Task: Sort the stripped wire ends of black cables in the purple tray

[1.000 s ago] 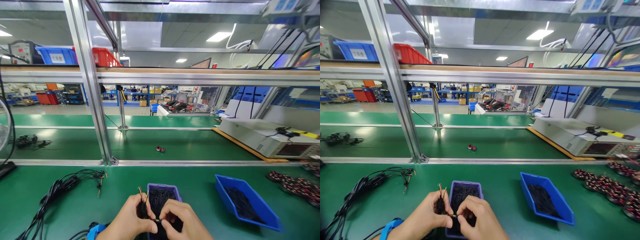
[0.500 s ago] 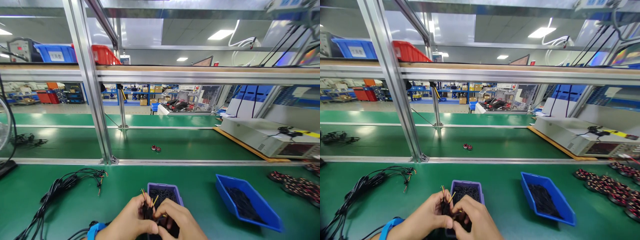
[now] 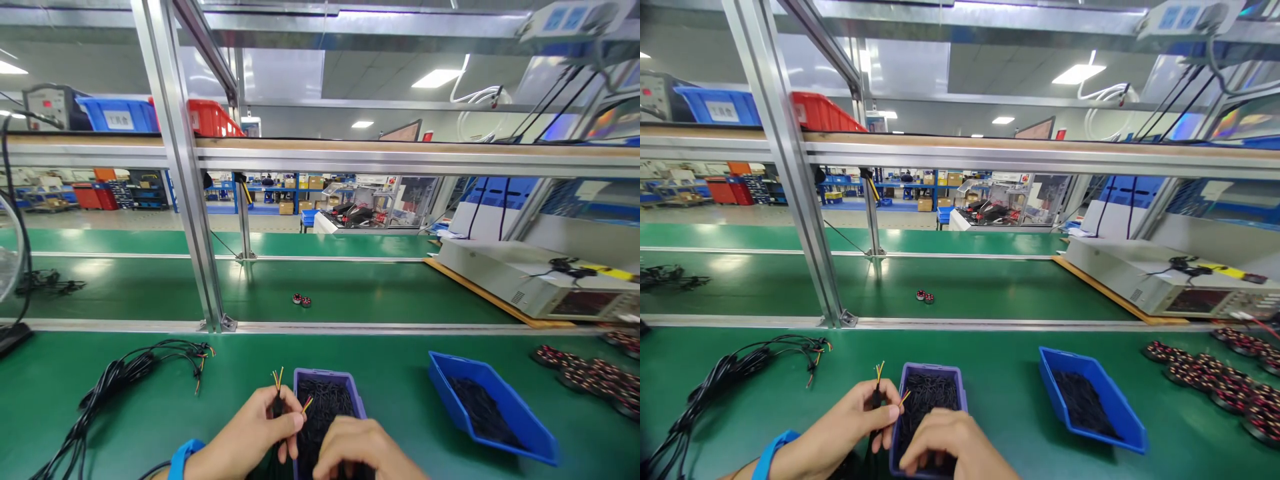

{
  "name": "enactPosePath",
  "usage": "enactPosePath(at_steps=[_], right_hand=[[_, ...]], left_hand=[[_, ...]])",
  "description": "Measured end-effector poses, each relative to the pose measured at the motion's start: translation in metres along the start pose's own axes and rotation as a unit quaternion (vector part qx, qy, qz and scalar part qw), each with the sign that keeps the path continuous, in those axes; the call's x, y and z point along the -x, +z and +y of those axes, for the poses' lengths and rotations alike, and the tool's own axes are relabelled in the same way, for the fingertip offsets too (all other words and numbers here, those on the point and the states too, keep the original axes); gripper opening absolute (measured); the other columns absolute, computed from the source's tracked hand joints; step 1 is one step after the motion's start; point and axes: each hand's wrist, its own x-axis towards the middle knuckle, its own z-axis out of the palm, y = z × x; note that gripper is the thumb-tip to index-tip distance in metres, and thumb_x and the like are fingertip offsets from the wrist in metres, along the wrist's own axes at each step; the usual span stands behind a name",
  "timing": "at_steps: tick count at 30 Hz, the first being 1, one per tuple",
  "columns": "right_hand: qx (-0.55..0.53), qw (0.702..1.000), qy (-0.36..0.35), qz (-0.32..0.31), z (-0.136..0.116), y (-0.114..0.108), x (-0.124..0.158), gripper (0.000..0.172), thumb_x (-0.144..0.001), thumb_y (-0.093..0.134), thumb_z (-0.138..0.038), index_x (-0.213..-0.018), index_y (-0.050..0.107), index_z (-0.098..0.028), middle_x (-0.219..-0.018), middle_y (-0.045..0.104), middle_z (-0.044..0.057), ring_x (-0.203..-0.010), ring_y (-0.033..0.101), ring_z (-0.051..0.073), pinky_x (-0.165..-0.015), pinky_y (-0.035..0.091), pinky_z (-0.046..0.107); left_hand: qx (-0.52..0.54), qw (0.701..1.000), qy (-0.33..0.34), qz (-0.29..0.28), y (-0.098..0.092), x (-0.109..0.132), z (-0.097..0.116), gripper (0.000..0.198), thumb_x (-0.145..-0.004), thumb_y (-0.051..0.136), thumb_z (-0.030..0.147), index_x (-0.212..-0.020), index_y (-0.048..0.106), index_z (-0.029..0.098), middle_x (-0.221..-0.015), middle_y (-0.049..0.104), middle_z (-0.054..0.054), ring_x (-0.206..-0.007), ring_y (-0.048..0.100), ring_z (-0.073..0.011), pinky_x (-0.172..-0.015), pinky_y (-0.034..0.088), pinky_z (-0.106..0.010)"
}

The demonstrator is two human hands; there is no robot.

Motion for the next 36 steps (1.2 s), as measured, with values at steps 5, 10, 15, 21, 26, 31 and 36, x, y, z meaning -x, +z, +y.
enactPosePath(at_steps=[5, 10, 15, 21, 26, 31, 36], right_hand=[[0.282, 0.943, 0.125, 0.122, 0.016, 0.009, -0.013, 0.014, -0.081, 0.077, -0.018, -0.092, 0.075, -0.025, -0.087, 0.074, 0.002, -0.084, 0.063, 0.024, -0.076, 0.044, 0.034], [0.371, 0.917, 0.107, 0.095, 0.027, 0.024, -0.026, 0.017, -0.082, 0.07, -0.004, -0.076, 0.07, -0.021, -0.075, 0.069, 0.003, -0.077, 0.06, 0.023, -0.07, 0.043, 0.033], [0.331, 0.931, 0.1, 0.12, 0.025, 0.02, -0.021, 0.018, -0.088, 0.056, -0.008, -0.081, 0.066, -0.021, -0.082, 0.069, 0.004, -0.079, 0.061, 0.022, -0.071, 0.047, 0.032], [0.123, 0.959, 0.128, 0.222, 0.016, 0.015, -0.017, 0.017, -0.089, 0.055, -0.025, -0.077, 0.067, -0.022, -0.075, 0.067, 0.002, -0.069, 0.062, 0.019, -0.061, 0.048, 0.028], [-0.047, 0.948, 0.158, 0.273, 0.018, 0.014, -0.013, 0.035, -0.088, 0.06, -0.052, -0.079, 0.068, -0.019, -0.074, 0.069, 0.002, -0.066, 0.063, 0.019, -0.061, 0.05, 0.026], [0.01, 0.951, 0.141, 0.274, 0.013, 0.014, -0.008, 0.023, -0.088, 0.057, -0.037, -0.074, 0.065, -0.021, -0.071, 0.066, 0.001, -0.065, 0.06, 0.018, -0.063, 0.048, 0.026], [0.067, 0.969, 0.123, 0.204, 0.002, 0.012, -0.008, 0.02, -0.089, 0.052, -0.028, -0.072, 0.061, -0.022, -0.068, 0.063, 0.0, -0.063, 0.058, 0.016, -0.064, 0.046, 0.025]], left_hand=[[-0.044, 0.999, -0.027, 0.011, 0.001, 0.0, 0.004, 0.051, -0.069, 0.075, 0.064, -0.073, 0.058, 0.016, -0.042, 0.041, 0.011, -0.035, 0.035, -0.0053, -0.036, 0.02, -0.017], [-0.04, 0.999, 0.001, 0.006, 0.002, 0.0, 0.0, 0.051, -0.067, 0.077, 0.064, -0.072, 0.062, 0.016, -0.047, 0.048, 0.007, -0.039, 0.04, -0.0065, -0.036, 0.024, -0.017], [-0.002, 0.999, 0.037, 0.035, 0.005, -0.007, -0.009, 0.051, -0.061, 0.083, 0.061, -0.074, 0.068, 0.014, -0.055, 0.059, 0.001, -0.048, 0.049, -0.01, -0.039, 0.03, -0.017], [0.006, 0.999, 0.023, 0.031, 0.011, -0.009, -0.005, 0.052, -0.062, 0.082, 0.062, -0.073, 0.064, 0.015, -0.054, 0.053, 0.003, -0.046, 0.046, -0.0094, -0.037, 0.027, -0.017], [0.016, 0.999, 0.014, 0.048, 0.011, -0.009, -0.006, 0.051, -0.063, 0.082, 0.062, -0.074, 0.061, 0.016, -0.055, 0.05, 0.005, -0.049, 0.046, -0.0097, -0.037, 0.025, -0.016], [-0.002, 0.999, 0.024, 0.042, 0.009, -0.009, -0.008, 0.05, -0.065, 0.08, 0.062, -0.075, 0.062, 0.016, -0.058, 0.05, 0.005, -0.048, 0.042, -0.008, -0.038, 0.025, -0.016], [-0.026, 0.999, 0.029, 0.035, 0.01, -0.006, -0.005, 0.047, -0.068, 0.078, 0.06, -0.076, 0.063, 0.016, -0.056, 0.049, 0.006, -0.044, 0.034, -0.0058, -0.039, 0.023, -0.018]])
